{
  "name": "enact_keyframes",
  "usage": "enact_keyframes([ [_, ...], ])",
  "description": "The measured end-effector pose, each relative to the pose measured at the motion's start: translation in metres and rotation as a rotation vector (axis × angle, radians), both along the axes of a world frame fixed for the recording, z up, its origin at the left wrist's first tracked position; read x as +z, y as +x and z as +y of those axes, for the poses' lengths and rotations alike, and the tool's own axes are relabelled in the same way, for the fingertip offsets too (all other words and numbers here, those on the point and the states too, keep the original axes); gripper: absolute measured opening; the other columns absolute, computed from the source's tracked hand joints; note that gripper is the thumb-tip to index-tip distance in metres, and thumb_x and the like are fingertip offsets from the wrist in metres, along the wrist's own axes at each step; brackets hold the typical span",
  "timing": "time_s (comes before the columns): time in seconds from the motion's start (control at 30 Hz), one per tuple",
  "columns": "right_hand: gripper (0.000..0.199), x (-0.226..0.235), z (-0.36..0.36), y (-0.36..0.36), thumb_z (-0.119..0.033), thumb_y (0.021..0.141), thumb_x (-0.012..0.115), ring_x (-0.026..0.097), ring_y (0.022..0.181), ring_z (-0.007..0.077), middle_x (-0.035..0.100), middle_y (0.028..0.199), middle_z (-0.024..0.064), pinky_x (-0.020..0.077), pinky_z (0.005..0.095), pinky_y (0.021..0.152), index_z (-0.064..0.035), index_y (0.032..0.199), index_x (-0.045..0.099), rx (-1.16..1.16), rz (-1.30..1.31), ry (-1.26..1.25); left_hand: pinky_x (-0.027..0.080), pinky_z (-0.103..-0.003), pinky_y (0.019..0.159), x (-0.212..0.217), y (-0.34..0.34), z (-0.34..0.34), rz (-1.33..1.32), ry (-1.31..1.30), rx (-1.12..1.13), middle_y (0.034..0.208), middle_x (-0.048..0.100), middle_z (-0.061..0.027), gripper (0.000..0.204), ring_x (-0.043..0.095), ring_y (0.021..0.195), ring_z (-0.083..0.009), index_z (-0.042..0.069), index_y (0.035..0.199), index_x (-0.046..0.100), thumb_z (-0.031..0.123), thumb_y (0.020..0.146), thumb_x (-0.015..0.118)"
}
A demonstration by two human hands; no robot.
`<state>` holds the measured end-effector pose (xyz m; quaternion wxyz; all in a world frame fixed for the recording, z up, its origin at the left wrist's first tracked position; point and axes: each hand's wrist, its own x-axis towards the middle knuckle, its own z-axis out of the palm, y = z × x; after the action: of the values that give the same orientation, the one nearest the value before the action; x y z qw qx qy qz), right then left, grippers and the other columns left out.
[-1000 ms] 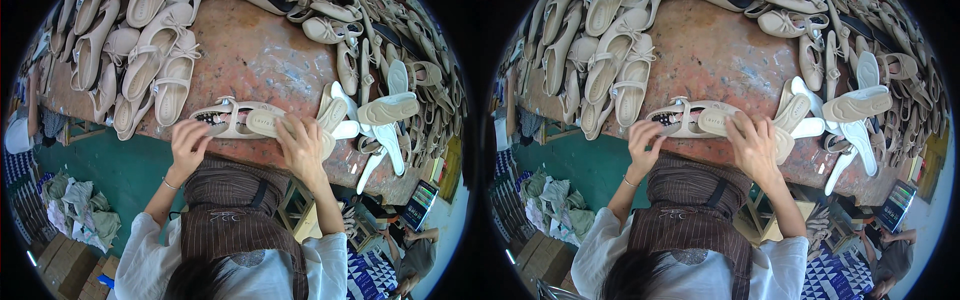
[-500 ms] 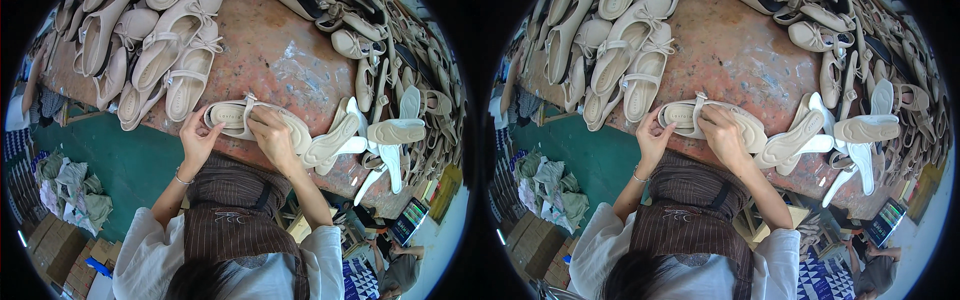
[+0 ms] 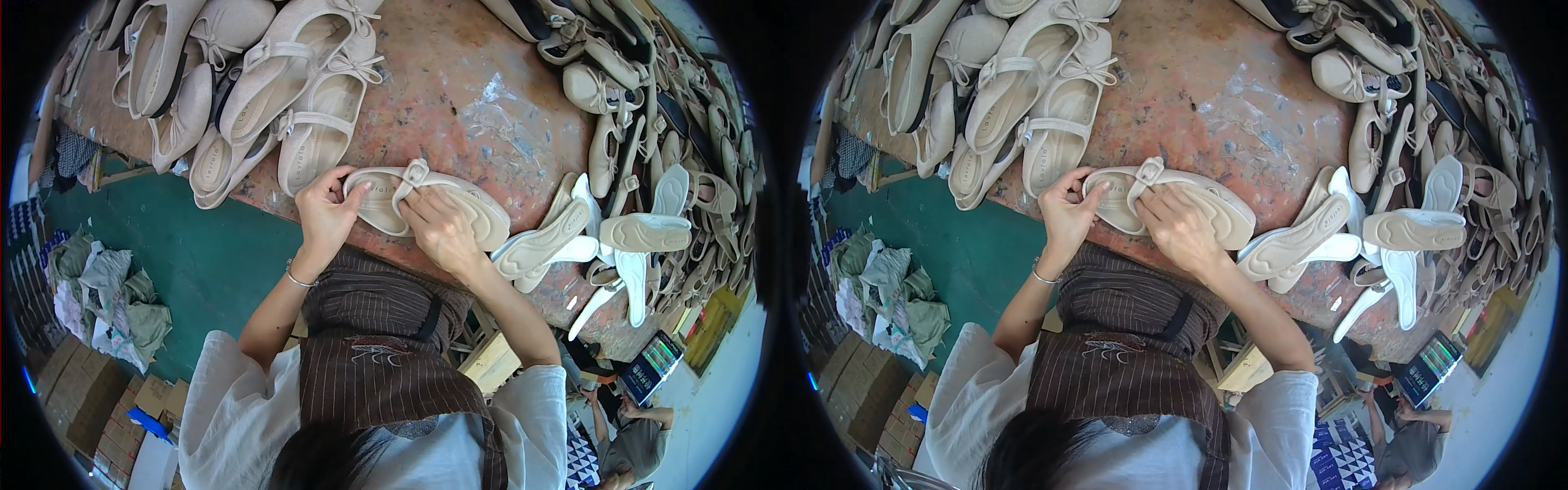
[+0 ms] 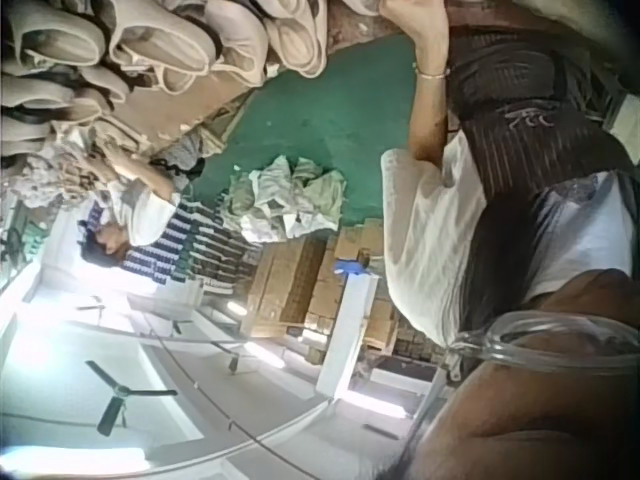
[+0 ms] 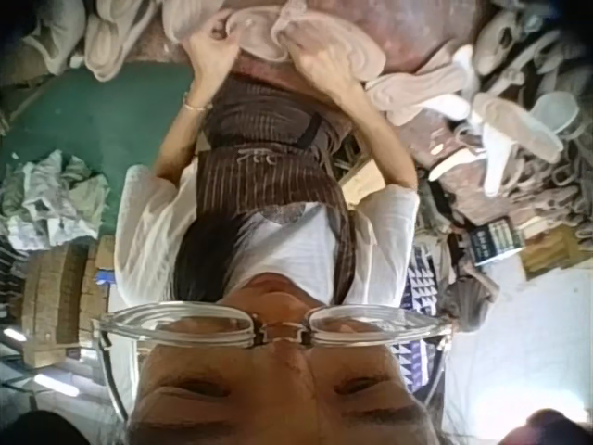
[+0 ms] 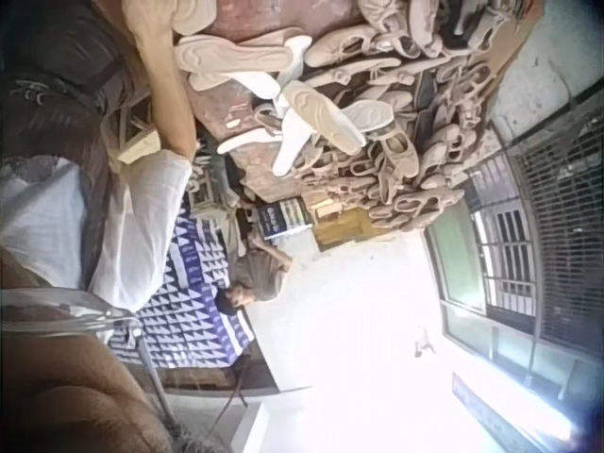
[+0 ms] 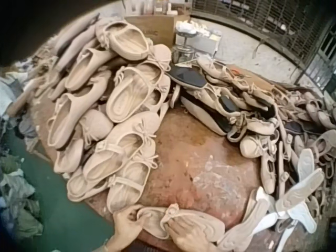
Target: The person picks up a shoe and an insole, inserts the insole into the shoe, and presses it down by hand. They then wipe the exterior of the shoe with a cloth before placing it back on the table and repeating the process.
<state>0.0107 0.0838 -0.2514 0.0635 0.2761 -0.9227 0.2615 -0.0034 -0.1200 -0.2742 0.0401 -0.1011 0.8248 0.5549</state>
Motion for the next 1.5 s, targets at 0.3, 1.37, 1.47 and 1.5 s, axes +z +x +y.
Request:
enact_keyframes([
  [0.3, 0.047, 0.023, -0.011, 0.0, -0.008, 0.078, 0.057, 0.065, 0.107, 0.0225, 0.063, 0.129, 0.0109, 0.0496, 0.0353, 0.097, -0.0022, 0.124, 0.064, 0.162, -0.191, 0.213, 0.038, -0.031, 0.048, 0.002, -0.006, 0.001, 0.081, -0.125, -0.021, 0.057, 0.054, -0.0093, 0.005, 0.046, 0.049, -0.0115, -0.002, 0.088, 0.067, 0.003, 0.085, 0.068],
  [1.37, 0.04, 0.016, 0.008, 0.007, 0.001, 0.081, 0.051, 0.059, 0.105, 0.0368, 0.06, 0.109, 0.0219, 0.0213, 0.0619, 0.115, 0.0072, 0.121, 0.055, -0.735, -0.259, 0.245, 0.032, -0.056, 0.113, 0.001, 0.102, 0.08, 0.458, -0.669, -0.996, 0.14, 0.047, -0.0278, 0.05, 0.035, 0.14, -0.0394, -0.014, 0.126, 0.053, 0.019, 0.089, 0.055],
  [1.47, 0.051, 0.012, 0.003, 0.017, 0.0, 0.081, 0.052, 0.05, 0.128, 0.0402, 0.057, 0.129, 0.0269, 0.0198, 0.0607, 0.116, 0.0105, 0.131, 0.051, -0.751, -0.114, 0.183, 0.032, -0.06, 0.111, 0.003, 0.1, 0.081, 0.439, -0.638, -1.06, 0.138, 0.05, -0.027, 0.048, 0.035, 0.139, -0.0418, -0.008, 0.125, 0.059, 0.021, 0.087, 0.056],
  [1.5, 0.054, 0.01, 0.003, 0.019, 0.0, 0.082, 0.052, 0.046, 0.132, 0.0405, 0.054, 0.134, 0.0276, 0.0197, 0.0603, 0.116, 0.011, 0.134, 0.048, -0.73, -0.043, 0.198, 0.032, -0.061, 0.111, 0.004, 0.1, 0.081, 0.475, -0.601, -1.028, 0.138, 0.05, -0.0269, 0.048, 0.035, 0.139, -0.0426, -0.007, 0.125, 0.06, 0.021, 0.087, 0.056],
])
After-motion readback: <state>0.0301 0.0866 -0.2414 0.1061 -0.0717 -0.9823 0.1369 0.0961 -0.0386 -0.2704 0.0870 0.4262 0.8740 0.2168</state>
